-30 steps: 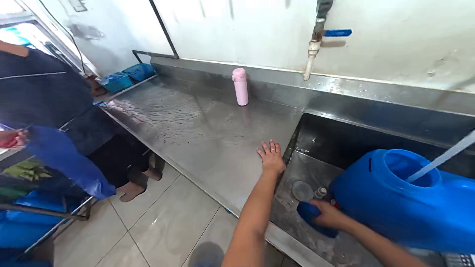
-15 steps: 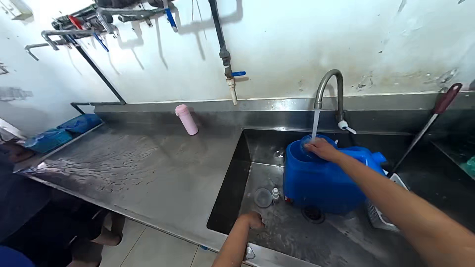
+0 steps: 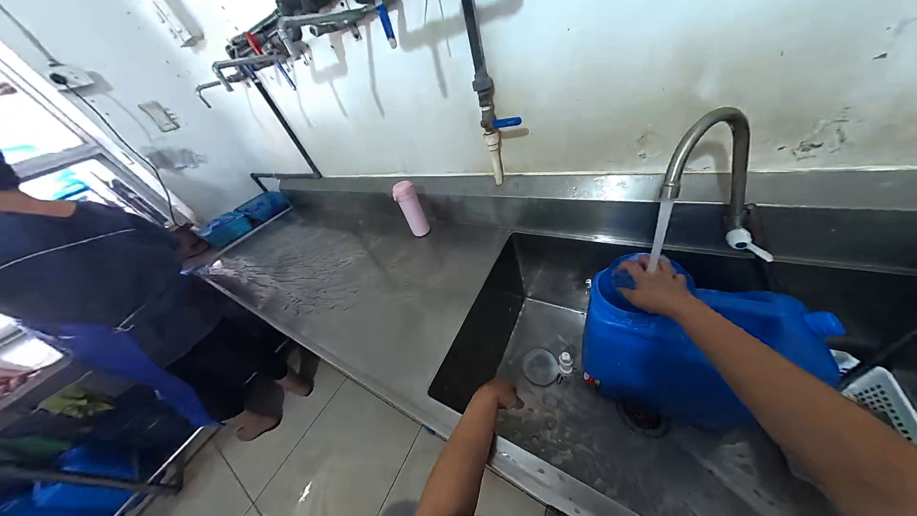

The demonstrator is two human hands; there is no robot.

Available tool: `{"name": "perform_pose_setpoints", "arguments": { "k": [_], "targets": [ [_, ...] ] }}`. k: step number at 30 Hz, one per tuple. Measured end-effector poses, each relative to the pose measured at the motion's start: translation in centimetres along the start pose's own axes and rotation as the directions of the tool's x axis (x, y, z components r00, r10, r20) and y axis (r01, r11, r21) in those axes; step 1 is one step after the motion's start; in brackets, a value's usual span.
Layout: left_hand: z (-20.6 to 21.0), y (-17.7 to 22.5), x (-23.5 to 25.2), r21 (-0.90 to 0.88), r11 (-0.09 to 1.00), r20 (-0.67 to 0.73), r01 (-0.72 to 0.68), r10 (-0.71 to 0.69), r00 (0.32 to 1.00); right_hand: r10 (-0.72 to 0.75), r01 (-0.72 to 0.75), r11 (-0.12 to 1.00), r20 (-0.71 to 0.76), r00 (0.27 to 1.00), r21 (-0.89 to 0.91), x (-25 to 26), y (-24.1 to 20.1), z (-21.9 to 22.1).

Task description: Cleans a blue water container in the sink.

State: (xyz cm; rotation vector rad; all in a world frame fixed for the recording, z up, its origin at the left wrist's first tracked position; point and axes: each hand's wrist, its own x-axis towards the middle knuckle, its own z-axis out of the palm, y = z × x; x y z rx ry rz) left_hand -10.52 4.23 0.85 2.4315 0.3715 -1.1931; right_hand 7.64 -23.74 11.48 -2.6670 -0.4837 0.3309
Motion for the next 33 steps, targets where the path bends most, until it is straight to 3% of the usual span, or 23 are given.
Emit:
{"name": "perform_pose_setpoints", "arguments": {
  "k": [13,17,22,26,30,33],
  "targets": [
    [-0.7,0.1,0.1,0.021,0.995,0.031,-0.095,0.095,0.995,0.063,-0.062,0.992,0.002,0.998,-0.108,-0.6,-1.0,-0.2],
    [-0.8,-0.4,0.4,-0.011,0.994,0.005,-0.109,0.109,0.994,0.072,-0.075,0.996,-0.063,0.995,-0.041,-0.5,-1.1,-0.2],
    [-0.4,-0.6,0.6,0.007,0.994,0.018,-0.112,0.112,0.994,0.077,-0.081,0.993,-0.045,0.996,-0.087,-0.6,-0.7,-0.4],
    [-0.3,-0.9,0.6,-0.009,0.995,0.014,-0.104,0.104,0.995,0.098,-0.098,0.995,-0.084,0.992,0.006,-0.7,-0.5,0.1],
    [-0.3,-0.9,0.5,-0.025,0.998,0.017,-0.056,0.057,0.998,0.104,-0.104,0.994,-0.024,0.994,0.021,-1.0,-1.1,-0.2],
    [0.0,-1.0,0.9,-0.028,0.999,0.012,-0.021,0.022,1.000,0.019,-0.012,0.992,0.050,0.999,-0.129,-1.1,-2.2,-0.2]
  ]
}}
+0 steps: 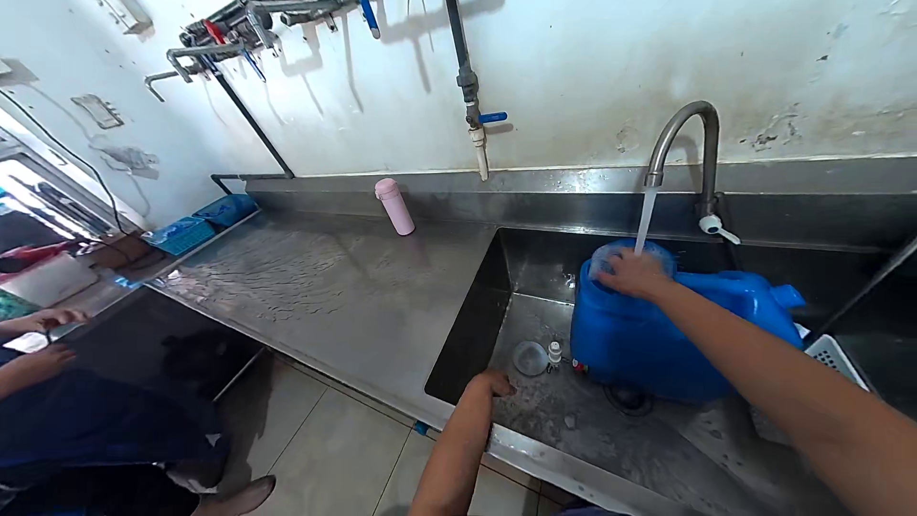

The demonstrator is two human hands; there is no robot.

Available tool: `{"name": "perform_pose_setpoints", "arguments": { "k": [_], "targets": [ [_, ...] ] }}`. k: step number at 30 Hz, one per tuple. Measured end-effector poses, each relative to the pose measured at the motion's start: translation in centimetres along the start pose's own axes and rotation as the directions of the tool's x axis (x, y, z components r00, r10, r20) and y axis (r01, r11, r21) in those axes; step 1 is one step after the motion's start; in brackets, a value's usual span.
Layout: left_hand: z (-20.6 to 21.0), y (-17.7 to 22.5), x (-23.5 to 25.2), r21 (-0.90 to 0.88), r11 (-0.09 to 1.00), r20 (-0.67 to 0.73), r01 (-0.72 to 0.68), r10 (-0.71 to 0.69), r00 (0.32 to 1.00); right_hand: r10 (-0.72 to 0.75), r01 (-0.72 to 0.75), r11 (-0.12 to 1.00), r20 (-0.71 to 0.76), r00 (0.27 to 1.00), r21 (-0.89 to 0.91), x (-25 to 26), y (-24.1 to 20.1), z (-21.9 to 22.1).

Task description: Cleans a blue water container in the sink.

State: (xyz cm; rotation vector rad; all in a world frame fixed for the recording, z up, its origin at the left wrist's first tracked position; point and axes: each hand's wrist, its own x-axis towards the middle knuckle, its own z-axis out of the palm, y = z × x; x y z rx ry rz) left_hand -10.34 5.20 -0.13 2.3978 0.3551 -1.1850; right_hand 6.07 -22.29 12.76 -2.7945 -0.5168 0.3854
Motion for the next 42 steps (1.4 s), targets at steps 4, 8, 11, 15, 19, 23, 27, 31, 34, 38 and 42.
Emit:
{"name": "perform_pose_setpoints", "arguments": {
  "k": [4,8,11,15,19,23,27,31,34,38,42],
  "targets": [
    [0.3,-0.1,-0.2,-0.046,0.999,-0.029,0.027,-0.028,0.999,-0.173,0.173,0.985,0.008,0.985,0.019,-0.6,0.5,0.8],
    [0.4,-0.2,0.0,-0.029,1.000,-0.036,0.002,-0.003,0.999,-0.118,0.119,0.948,-0.022,0.993,0.296,-0.3,2.7,-0.7],
    [0.6,-0.2,0.3,-0.019,1.000,-0.036,-0.003,0.002,0.999,0.025,-0.013,0.992,-0.096,0.995,0.127,0.2,2.9,-0.4],
    [0.2,0.1,0.2,0.039,0.999,-0.004,-0.018,0.019,1.000,0.066,-0.060,0.996,-0.089,0.994,0.070,0.0,1.5,-0.1],
    [0.2,0.0,0.2,0.038,0.999,-0.012,-0.017,0.017,1.000,0.109,-0.105,0.994,-0.096,0.989,0.042,-0.1,0.8,-0.5],
    [0.3,-0.1,0.1,0.017,1.000,-0.021,-0.020,0.020,1.000,0.084,-0.078,0.995,-0.117,0.990,0.059,0.0,1.4,0.0],
    [0.4,-0.1,0.4,0.010,1.000,-0.016,-0.013,0.013,1.000,0.093,-0.082,0.993,-0.141,0.986,0.085,0.0,1.3,0.3],
    [0.5,-0.1,0.4,0.020,1.000,-0.012,-0.015,0.016,1.000,0.118,-0.099,0.988,-0.170,0.978,0.115,0.0,1.2,0.5],
    [0.5,-0.1,0.2,0.011,1.000,-0.021,-0.013,0.013,1.000,0.094,-0.064,0.987,-0.210,0.973,0.147,0.0,1.5,0.7],
    [0.6,-0.2,0.5,0.035,0.999,-0.004,-0.016,0.016,1.000,0.146,-0.132,0.984,-0.116,0.982,0.119,-0.2,1.0,0.2],
    [0.2,0.5,-0.4,0.072,0.995,-0.136,-0.068,0.078,0.988,0.118,-0.108,0.989,-0.102,0.988,0.104,0.4,1.4,0.3]
  ]
}}
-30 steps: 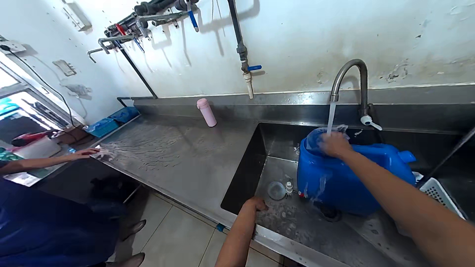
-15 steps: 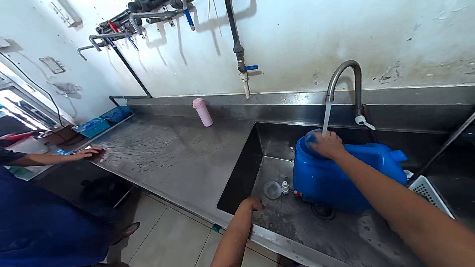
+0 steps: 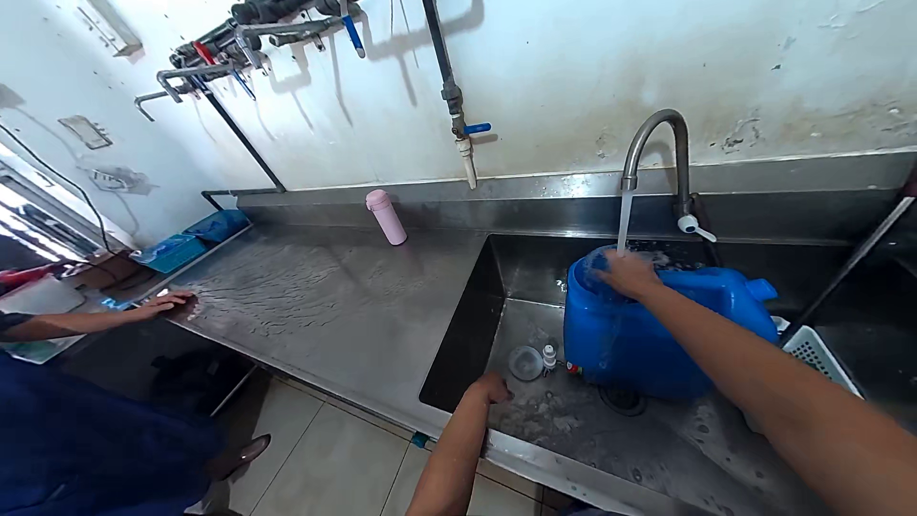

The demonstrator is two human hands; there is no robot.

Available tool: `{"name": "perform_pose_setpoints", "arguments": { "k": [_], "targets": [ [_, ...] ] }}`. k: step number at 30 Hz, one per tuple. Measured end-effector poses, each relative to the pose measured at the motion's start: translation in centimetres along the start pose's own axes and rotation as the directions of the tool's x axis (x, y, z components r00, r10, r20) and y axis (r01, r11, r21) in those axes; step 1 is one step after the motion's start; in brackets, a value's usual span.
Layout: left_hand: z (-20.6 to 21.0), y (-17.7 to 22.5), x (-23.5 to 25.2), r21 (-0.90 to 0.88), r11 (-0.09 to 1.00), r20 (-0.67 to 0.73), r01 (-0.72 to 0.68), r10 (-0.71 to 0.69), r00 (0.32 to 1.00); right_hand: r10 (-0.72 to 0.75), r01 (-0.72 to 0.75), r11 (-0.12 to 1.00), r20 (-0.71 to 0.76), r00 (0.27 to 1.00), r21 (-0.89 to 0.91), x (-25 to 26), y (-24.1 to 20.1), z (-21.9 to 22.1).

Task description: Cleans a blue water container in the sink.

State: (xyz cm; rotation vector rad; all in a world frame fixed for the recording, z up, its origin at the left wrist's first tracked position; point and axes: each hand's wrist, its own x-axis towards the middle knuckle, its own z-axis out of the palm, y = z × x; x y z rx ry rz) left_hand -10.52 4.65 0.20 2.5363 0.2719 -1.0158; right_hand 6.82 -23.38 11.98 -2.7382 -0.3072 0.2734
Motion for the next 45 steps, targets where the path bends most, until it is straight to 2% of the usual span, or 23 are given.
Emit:
{"name": "perform_pose_setpoints", "arguments": {
  "k": [2,4,6,7,10,12,15,18,19,21,23,24,25,27,29,31,34,35,37,39,40,42,45],
  "targets": [
    [-1.4,2.8,-1.1,0.052,0.991,-0.281,-0.119,0.129,0.951,-0.023,0.022,0.999,0.029,0.999,0.034,0.6,0.4,0.0],
    [-4.1,8.3,-2.6,0.150,0.928,-0.492,-0.341,0.369,0.789,-0.009,-0.006,0.987,0.093,0.996,0.159,1.2,0.6,-0.9],
    [-6.5,14.6,-3.3,0.328,0.773,-0.511,-0.543,0.628,0.586,0.072,-0.131,0.885,0.145,0.987,0.447,1.7,0.7,-2.0],
    [-7.3,17.3,-3.1,0.410,0.711,-0.444,-0.571,0.703,0.556,0.118,-0.199,0.787,0.174,0.978,0.584,1.9,0.7,-2.3],
    [-8.4,23.1,-1.4,0.556,0.655,-0.209,-0.512,0.706,0.676,0.142,-0.251,0.479,0.208,0.968,0.841,1.4,0.1,-4.1],
    [-8.5,25.0,-0.4,0.559,0.641,-0.192,-0.526,0.717,0.670,0.097,-0.183,0.395,0.158,0.983,0.900,-0.1,-0.3,-5.6],
    [-9.3,27.5,-1.4,0.342,0.744,-0.355,-0.574,0.668,0.654,0.047,0.173,0.554,-0.238,0.970,0.814,-3.8,0.0,-5.8],
    [-11.2,30.8,-5.0,-0.193,0.797,-0.500,-0.572,0.422,0.757,-0.249,0.576,0.701,-0.613,0.750,0.420,-6.9,0.8,-3.2],
    [-11.5,31.2,-5.9,-0.334,0.737,-0.547,-0.588,0.356,0.758,-0.313,0.627,0.708,-0.652,0.690,0.323,-6.6,0.9,-2.3],
    [-10.4,30.1,-3.9,-0.344,0.520,-0.775,-0.781,0.313,0.550,-0.341,0.613,0.731,-0.619,0.708,0.299,-5.7,1.0,-1.6],
    [-12.8,29.9,-6.9,-0.670,0.458,-0.564,-0.585,0.199,0.801,-0.364,0.589,0.745,-0.550,0.752,0.313,-5.1,0.0,-1.8],
    [-13.4,29.6,-7.2,-0.744,0.406,-0.512,-0.531,0.165,0.843,-0.374,0.581,0.745,-0.517,0.770,0.327,-4.9,-0.9,-2.1],
    [-13.0,28.4,-6.2,-0.742,0.329,-0.555,-0.584,0.186,0.810,-0.378,0.566,0.750,-0.479,0.792,0.344,-4.8,-1.8,-2.0],
    [-10.8,24.9,-0.7,-0.594,0.042,-0.765,-0.803,0.281,0.580,-0.361,0.514,0.781,-0.416,0.835,0.355,-3.6,-3.1,-1.6],
    [-11.1,24.9,-3.0,-0.836,-0.125,-0.539,-0.534,0.007,0.842,-0.288,0.416,0.825,-0.347,0.892,0.383,-1.1,-2.4,-1.1],
    [-10.3,22.2,-4.7,-0.925,-0.106,-0.367,-0.366,-0.010,0.930,-0.222,0.310,0.787,-0.224,0.949,0.533,-0.4,0.1,-0.4],
    [-6.2,15.3,-4.7,-0.928,0.037,-0.366,-0.370,0.085,0.927,-0.324,0.209,0.678,0.031,0.946,0.705,-4.4,0.6,1.6],
    [-4.3,12.8,-4.7,-0.901,0.140,-0.399,-0.410,0.103,0.911,-0.388,0.212,0.686,0.104,0.916,0.696,-6.5,-0.4,2.4],
    [-0.6,7.8,-4.5,-0.751,0.480,-0.455,-0.453,0.121,0.882,-0.482,0.257,0.747,0.233,0.844,0.613,-10.2,-1.9,5.2],
    [1.8,3.8,-4.4,-0.461,0.830,-0.397,-0.314,0.124,0.910,-0.514,0.353,0.835,0.367,0.775,0.423,-11.9,-1.8,9.1],
    [2.5,2.7,-4.4,-0.363,0.898,-0.323,-0.249,0.129,0.938,-0.504,0.400,0.862,0.450,0.737,0.310,-12.2,-1.3,11.0],
    [3.1,2.5,-4.8,-0.354,0.896,-0.207,-0.267,0.204,0.957,-0.480,0.441,0.872,0.555,0.679,0.214,-12.3,-0.1,13.5],
    [4.1,4.3,-4.8,-0.452,0.761,-0.205,-0.465,0.419,0.885,-0.556,0.434,0.831,0.493,0.669,0.349,-12.2,1.0,13.8]
  ]
}}
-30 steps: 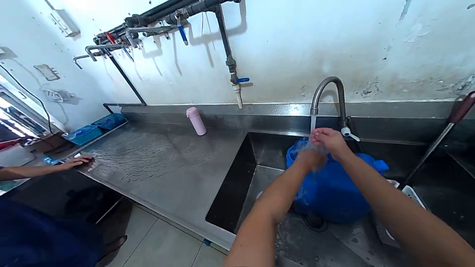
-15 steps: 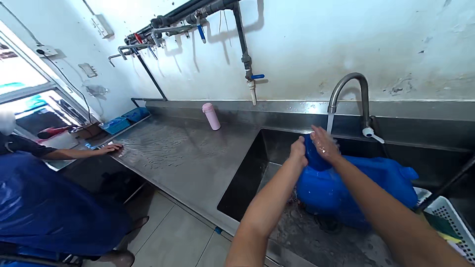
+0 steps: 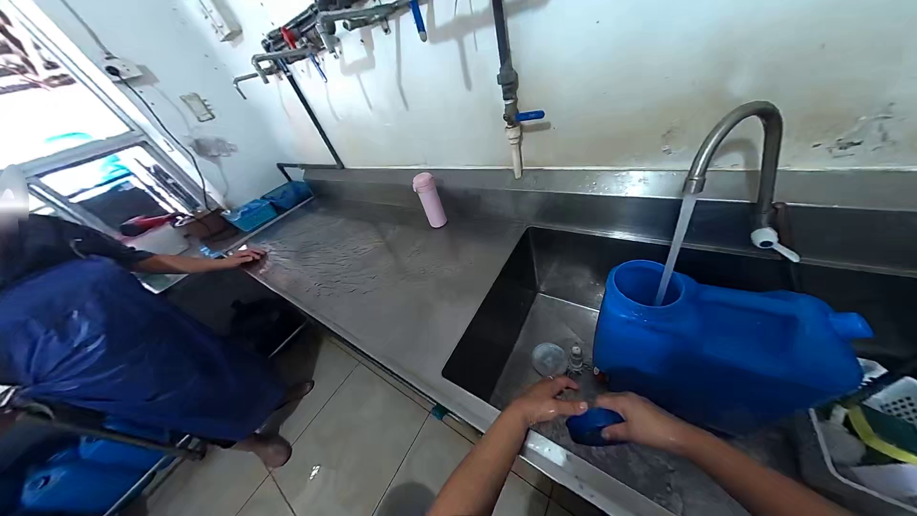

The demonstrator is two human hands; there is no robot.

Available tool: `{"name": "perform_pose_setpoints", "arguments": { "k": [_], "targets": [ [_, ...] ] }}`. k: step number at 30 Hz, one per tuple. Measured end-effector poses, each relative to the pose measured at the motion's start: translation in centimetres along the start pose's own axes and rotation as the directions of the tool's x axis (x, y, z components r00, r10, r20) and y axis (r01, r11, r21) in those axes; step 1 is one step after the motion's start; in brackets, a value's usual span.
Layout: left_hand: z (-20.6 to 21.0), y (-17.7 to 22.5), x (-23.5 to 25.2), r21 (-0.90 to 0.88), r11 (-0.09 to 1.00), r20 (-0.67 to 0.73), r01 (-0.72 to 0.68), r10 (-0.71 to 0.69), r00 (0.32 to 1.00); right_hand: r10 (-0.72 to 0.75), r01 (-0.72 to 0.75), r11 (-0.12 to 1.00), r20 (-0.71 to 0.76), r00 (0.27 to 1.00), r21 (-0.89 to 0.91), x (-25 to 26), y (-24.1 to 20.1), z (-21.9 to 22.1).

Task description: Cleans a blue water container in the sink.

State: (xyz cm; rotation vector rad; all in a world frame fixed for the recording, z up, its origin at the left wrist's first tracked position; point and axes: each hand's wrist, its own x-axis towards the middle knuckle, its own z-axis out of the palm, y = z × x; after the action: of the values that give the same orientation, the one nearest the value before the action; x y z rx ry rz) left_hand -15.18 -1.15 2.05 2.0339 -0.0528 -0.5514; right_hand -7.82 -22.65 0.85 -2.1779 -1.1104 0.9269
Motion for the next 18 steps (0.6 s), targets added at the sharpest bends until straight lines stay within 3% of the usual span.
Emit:
{"name": "perform_pose_setpoints", "arguments": {
  "k": [3,6,8,10,13,16,18],
  "targets": [
    [1.6,0.2,0.7,-0.186,0.971,-0.011,-0.153,0.153,0.988,-0.030,0.051,0.990,-0.154,0.988,0.134,-0.3,-1.3,-2.3],
    [1.7,0.6,0.8,-0.196,0.976,-0.106,-0.097,0.077,0.991,0.014,0.028,0.985,-0.240,0.971,0.171,-0.4,-1.7,-3.2],
    [1.5,0.6,0.7,-0.083,0.997,-0.066,-0.006,0.000,0.998,0.023,0.030,0.984,-0.291,0.957,0.178,-0.7,-0.8,-2.5],
    [1.5,0.6,0.7,0.177,0.974,0.038,0.140,-0.149,0.988,0.003,0.044,0.991,-0.355,0.935,0.125,-1.4,0.6,-2.0],
    [2.1,1.1,1.4,0.582,0.770,0.153,0.260,-0.418,0.896,-0.025,0.062,0.997,-0.502,0.865,0.056,-4.0,2.1,-4.0],
    [2.1,1.6,1.5,0.605,0.749,0.160,0.269,-0.445,0.881,-0.074,0.062,0.997,-0.666,0.743,-0.042,-6.3,3.4,-8.6],
    [1.7,1.8,1.2,0.589,0.762,0.168,0.269,-0.441,0.882,-0.086,-0.003,0.992,-0.699,0.710,-0.125,-7.8,3.5,-12.5]
  ]
}}
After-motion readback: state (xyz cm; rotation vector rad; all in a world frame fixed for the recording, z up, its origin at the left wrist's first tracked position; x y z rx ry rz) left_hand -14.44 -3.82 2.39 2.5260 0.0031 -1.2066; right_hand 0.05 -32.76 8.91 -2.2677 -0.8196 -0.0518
